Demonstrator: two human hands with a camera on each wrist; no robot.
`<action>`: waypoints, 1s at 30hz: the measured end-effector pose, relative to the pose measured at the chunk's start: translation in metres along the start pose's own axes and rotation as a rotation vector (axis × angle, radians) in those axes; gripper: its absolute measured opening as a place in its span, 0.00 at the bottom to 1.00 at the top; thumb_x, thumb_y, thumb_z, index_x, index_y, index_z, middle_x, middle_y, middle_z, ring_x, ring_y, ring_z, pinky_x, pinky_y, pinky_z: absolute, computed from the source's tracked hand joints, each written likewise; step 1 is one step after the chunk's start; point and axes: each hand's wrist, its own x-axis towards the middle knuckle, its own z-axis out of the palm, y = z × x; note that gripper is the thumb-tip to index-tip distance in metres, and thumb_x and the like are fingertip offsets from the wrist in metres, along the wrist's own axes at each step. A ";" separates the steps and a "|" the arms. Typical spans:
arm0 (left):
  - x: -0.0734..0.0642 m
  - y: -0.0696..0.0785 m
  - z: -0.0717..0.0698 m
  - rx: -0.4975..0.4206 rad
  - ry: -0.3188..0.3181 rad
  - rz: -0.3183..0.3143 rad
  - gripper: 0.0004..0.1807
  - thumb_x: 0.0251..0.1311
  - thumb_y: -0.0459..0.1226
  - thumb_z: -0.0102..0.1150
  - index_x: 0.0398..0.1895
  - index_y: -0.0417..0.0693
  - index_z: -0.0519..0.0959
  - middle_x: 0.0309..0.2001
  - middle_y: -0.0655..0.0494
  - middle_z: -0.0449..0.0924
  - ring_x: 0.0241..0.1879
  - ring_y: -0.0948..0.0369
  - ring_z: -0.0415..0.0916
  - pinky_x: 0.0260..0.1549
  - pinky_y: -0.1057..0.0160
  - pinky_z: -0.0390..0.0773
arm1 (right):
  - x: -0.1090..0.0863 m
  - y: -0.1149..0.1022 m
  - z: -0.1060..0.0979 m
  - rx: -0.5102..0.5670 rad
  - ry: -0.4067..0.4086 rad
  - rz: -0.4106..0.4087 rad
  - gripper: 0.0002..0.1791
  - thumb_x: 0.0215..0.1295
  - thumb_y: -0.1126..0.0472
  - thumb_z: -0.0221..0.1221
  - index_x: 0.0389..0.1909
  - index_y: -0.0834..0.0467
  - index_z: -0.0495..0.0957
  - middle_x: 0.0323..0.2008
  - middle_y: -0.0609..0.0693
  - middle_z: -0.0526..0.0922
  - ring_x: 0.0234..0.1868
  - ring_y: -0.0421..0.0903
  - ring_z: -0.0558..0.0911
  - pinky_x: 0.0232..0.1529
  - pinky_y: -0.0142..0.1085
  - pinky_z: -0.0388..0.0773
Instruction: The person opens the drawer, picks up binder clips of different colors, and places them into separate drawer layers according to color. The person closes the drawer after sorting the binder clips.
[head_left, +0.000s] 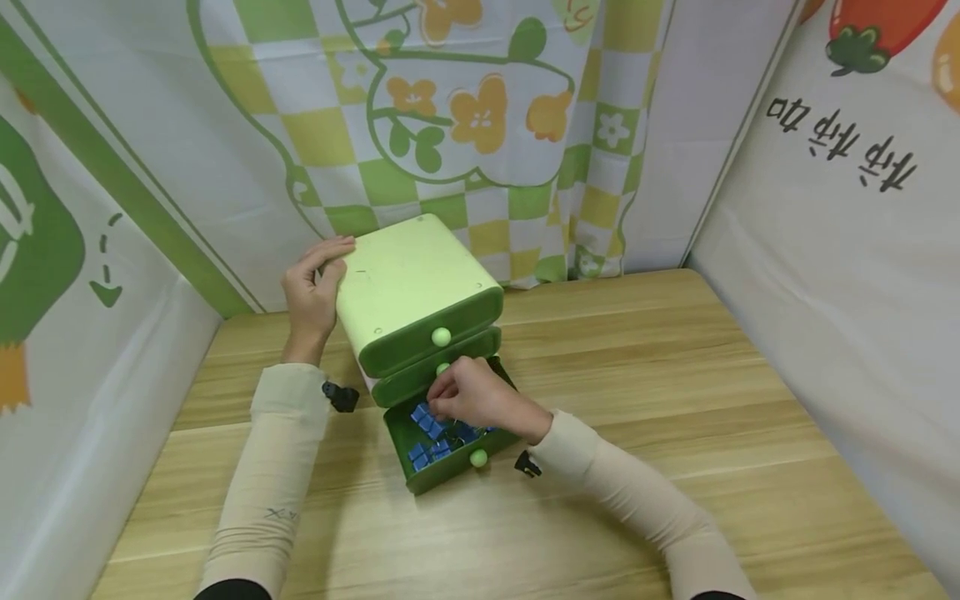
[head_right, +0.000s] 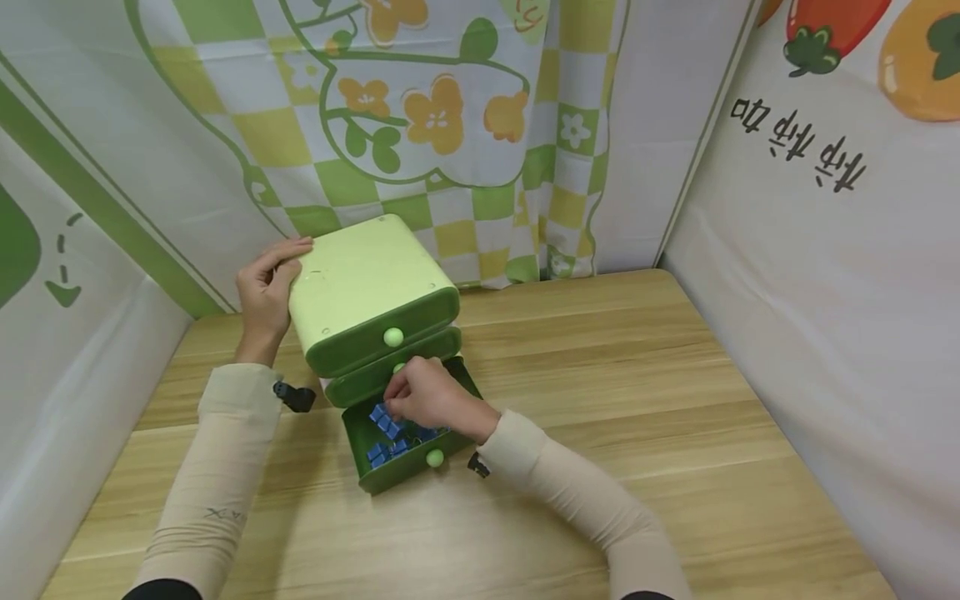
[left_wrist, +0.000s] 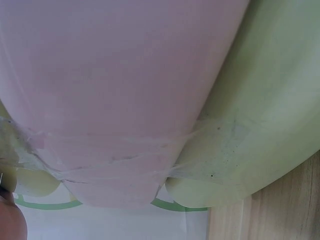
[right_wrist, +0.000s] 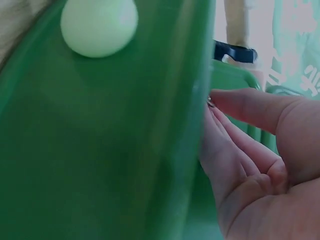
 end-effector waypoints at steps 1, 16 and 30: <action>0.000 0.000 0.000 0.002 0.001 0.001 0.14 0.68 0.25 0.53 0.45 0.26 0.87 0.54 0.27 0.85 0.63 0.39 0.79 0.70 0.64 0.74 | 0.000 -0.001 0.001 -0.022 0.003 -0.012 0.06 0.69 0.67 0.68 0.42 0.64 0.91 0.35 0.52 0.93 0.34 0.39 0.90 0.34 0.27 0.83; 0.000 -0.003 -0.001 0.009 -0.010 -0.012 0.14 0.69 0.26 0.53 0.47 0.27 0.87 0.55 0.29 0.85 0.64 0.41 0.79 0.70 0.66 0.73 | -0.024 -0.010 -0.018 -0.191 0.172 -0.129 0.05 0.68 0.64 0.69 0.37 0.63 0.91 0.34 0.54 0.93 0.35 0.43 0.92 0.35 0.26 0.86; 0.000 0.000 0.001 0.010 0.000 -0.024 0.14 0.69 0.26 0.52 0.46 0.26 0.87 0.55 0.29 0.85 0.65 0.41 0.79 0.71 0.64 0.72 | -0.086 -0.011 0.000 -0.683 0.048 -0.151 0.31 0.69 0.51 0.69 0.11 0.48 0.62 0.13 0.37 0.57 0.15 0.32 0.56 0.14 0.24 0.55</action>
